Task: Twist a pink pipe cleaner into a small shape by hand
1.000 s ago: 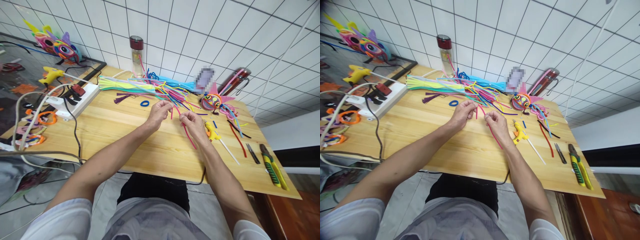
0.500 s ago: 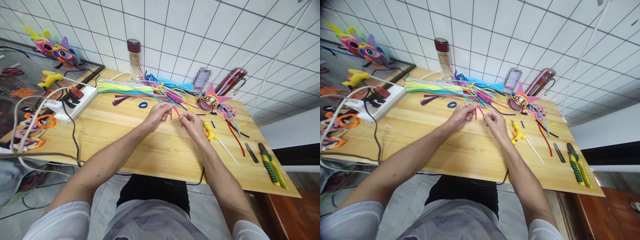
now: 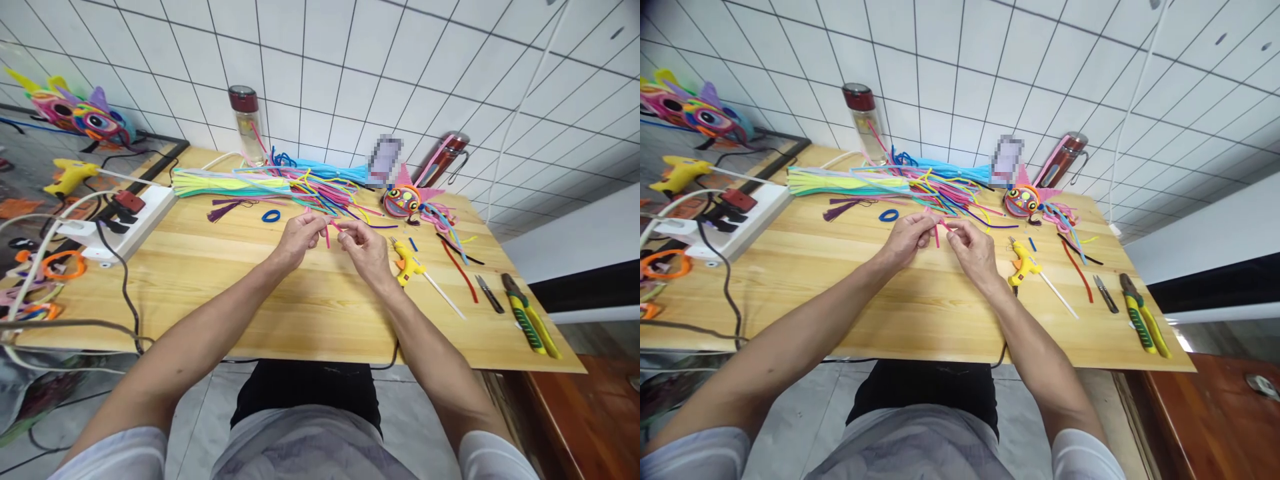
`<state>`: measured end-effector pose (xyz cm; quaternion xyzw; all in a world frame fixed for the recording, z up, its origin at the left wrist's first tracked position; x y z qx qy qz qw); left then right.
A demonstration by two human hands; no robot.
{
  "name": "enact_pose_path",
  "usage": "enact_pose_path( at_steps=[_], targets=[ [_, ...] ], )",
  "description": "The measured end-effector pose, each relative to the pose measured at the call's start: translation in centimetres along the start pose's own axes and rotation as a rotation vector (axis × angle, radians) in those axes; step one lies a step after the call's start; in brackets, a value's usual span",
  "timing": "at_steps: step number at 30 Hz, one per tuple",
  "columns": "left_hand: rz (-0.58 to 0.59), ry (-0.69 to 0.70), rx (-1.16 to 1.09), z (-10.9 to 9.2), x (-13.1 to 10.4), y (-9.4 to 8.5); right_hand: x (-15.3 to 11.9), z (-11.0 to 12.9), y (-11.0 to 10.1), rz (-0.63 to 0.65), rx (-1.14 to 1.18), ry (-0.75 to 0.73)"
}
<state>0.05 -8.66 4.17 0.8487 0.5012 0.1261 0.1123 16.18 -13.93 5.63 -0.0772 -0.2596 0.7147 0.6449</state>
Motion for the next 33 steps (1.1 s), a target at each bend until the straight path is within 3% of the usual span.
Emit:
enact_pose_path(
  at_steps=[21,33],
  targets=[
    [0.019,-0.006,-0.002,0.16,-0.04,0.12,0.06,-0.11,-0.05,-0.028,-0.010,0.013],
    [0.014,-0.015,0.070,0.07,0.02,-0.30,0.08,0.19,-0.49,0.023,-0.010,0.036]
  ],
)
Point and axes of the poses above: each hand's wrist, its own x-axis towards the middle knuckle, its own y-axis out of the palm, z = x × y, the point moved 5 cm from there along x, towards the middle knuckle, and after that the axes turned 15 degrees about z, right-handed, at the moved point
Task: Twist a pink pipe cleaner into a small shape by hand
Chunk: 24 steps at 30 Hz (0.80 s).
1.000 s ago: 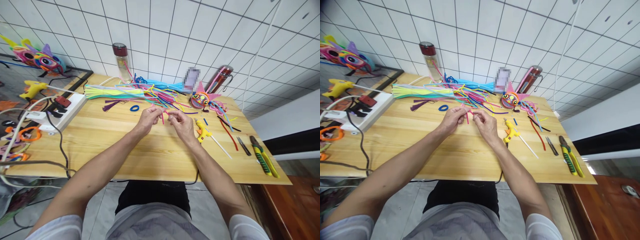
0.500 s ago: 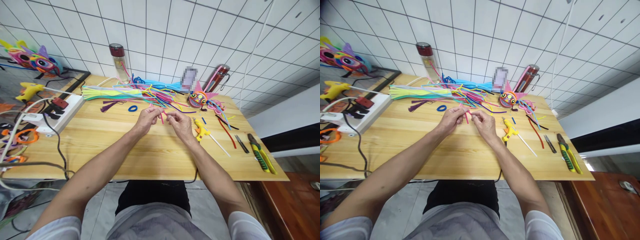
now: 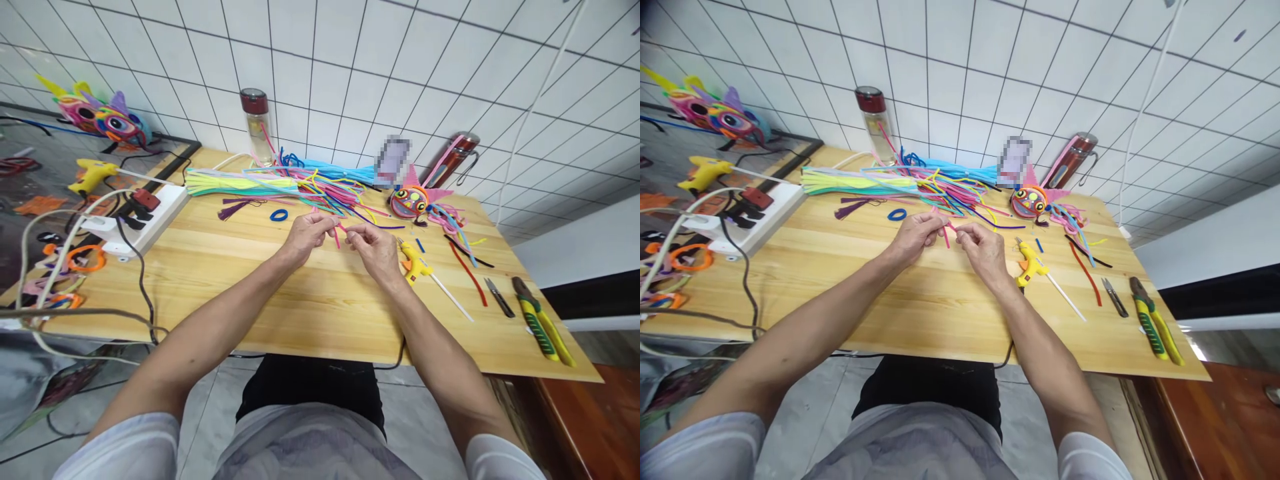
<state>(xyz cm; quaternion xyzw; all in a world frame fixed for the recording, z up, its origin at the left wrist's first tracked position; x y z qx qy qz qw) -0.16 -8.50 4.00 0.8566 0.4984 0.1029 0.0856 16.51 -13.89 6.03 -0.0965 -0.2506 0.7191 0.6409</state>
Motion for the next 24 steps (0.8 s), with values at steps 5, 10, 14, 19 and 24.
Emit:
enact_pose_path(
  at_steps=[5,10,14,19,24],
  targets=[
    [-0.034,0.023,0.003,-0.6,0.2,-0.7,0.3,-0.6,-0.4,0.029,0.063,0.024],
    [-0.056,0.025,0.046,-0.9,0.1,-1.2,0.5,-0.8,-0.5,0.060,0.020,0.038],
    [-0.060,0.017,0.061,-1.0,0.1,-1.2,0.6,-0.8,-0.4,0.077,0.003,0.043],
    [-0.076,0.040,0.042,-1.2,0.1,-1.3,0.6,-0.8,-0.4,0.057,0.001,0.033],
    [-0.067,0.041,0.038,-1.2,0.1,-1.2,0.4,-0.3,-0.6,0.033,-0.040,0.036]
  ],
)
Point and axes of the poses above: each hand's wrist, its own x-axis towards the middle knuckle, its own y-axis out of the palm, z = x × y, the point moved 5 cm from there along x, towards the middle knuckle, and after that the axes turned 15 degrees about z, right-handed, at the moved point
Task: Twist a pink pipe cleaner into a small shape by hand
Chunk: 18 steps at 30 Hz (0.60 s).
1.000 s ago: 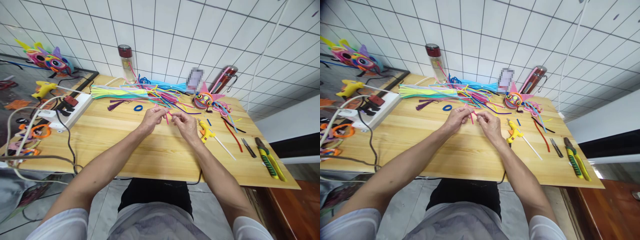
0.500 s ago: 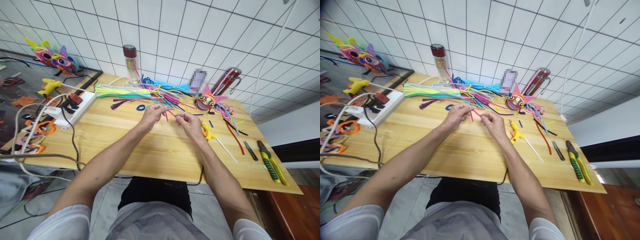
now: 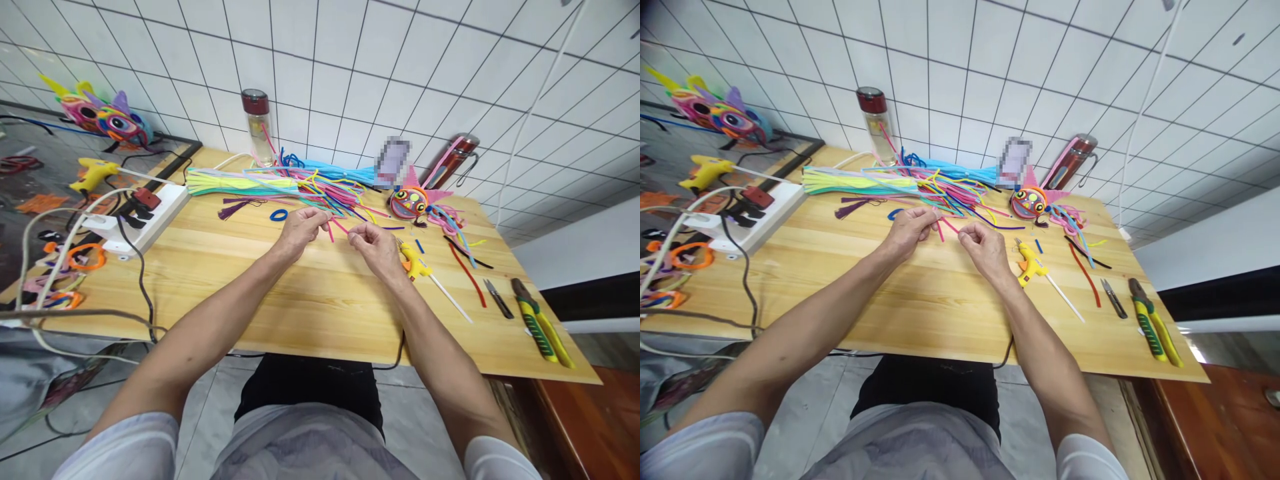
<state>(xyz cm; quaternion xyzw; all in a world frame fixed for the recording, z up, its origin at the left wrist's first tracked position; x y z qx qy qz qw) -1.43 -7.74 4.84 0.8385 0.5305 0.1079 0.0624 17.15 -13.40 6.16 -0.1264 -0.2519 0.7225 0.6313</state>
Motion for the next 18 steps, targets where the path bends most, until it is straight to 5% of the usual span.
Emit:
enact_pose_path(
  at_steps=[18],
  targets=[
    [0.020,-0.014,0.147,-0.53,0.05,-0.34,0.15,-0.25,0.38,0.018,-0.038,0.007]
  ],
)
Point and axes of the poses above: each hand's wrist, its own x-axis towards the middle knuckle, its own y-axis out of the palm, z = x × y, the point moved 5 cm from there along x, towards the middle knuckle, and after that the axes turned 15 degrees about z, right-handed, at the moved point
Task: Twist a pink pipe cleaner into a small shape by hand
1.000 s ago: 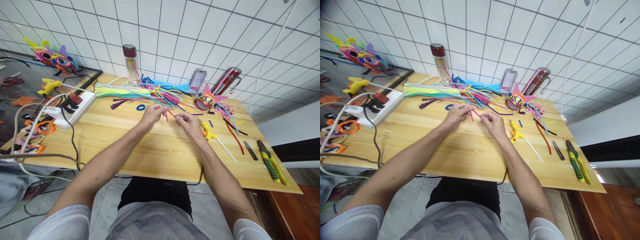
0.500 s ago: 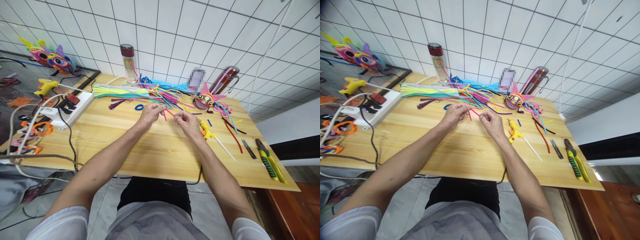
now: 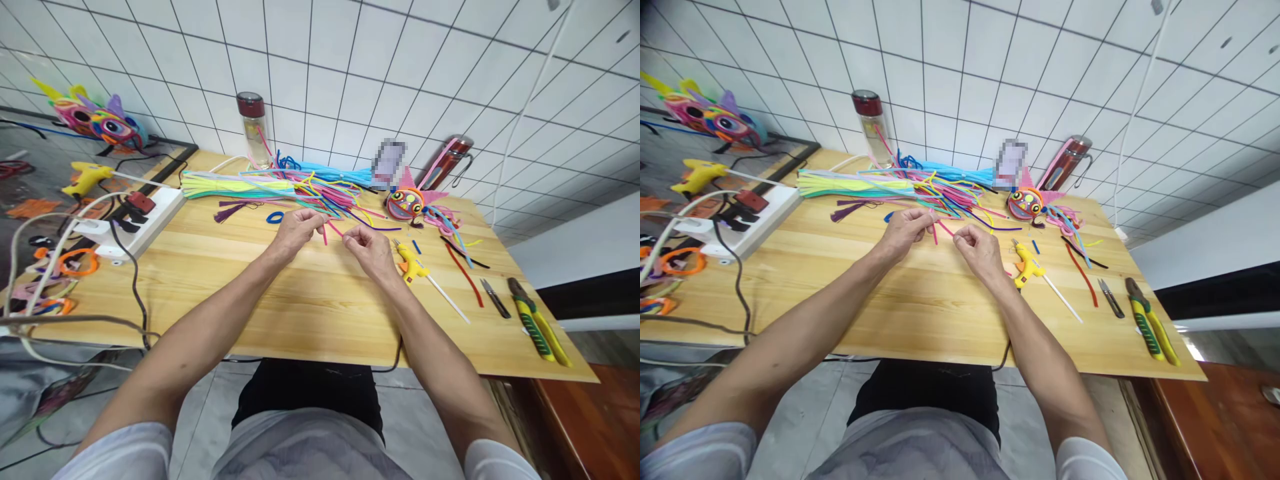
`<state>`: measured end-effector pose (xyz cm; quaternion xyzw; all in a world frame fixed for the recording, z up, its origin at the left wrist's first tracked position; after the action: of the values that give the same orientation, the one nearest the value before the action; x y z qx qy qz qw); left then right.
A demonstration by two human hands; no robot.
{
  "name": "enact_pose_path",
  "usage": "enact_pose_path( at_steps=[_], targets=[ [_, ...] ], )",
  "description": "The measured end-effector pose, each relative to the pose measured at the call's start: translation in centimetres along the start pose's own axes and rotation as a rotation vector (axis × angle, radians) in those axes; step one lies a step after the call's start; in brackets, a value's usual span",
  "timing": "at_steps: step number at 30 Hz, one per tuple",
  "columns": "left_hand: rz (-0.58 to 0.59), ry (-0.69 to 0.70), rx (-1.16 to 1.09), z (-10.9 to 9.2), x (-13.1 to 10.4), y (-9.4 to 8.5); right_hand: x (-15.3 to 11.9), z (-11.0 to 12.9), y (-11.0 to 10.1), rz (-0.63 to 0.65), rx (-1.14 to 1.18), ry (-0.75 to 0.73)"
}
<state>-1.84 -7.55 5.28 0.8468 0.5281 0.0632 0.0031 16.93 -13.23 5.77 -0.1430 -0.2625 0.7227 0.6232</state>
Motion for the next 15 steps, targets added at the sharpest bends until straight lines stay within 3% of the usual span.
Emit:
enact_pose_path(
  at_steps=[15],
  targets=[
    [0.005,0.022,-0.007,0.84,0.27,0.10,0.38,-0.91,-0.07,-0.029,-0.001,0.019]
  ],
)
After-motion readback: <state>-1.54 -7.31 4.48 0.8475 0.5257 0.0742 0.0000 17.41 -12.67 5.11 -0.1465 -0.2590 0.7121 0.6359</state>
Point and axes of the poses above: each hand's wrist, its own x-axis towards the middle knuckle, its own y-axis out of the palm, z = x × y, the point moved 5 cm from there along x, towards the middle knuckle, and after that the axes turned 15 degrees about z, right-handed, at the moved point
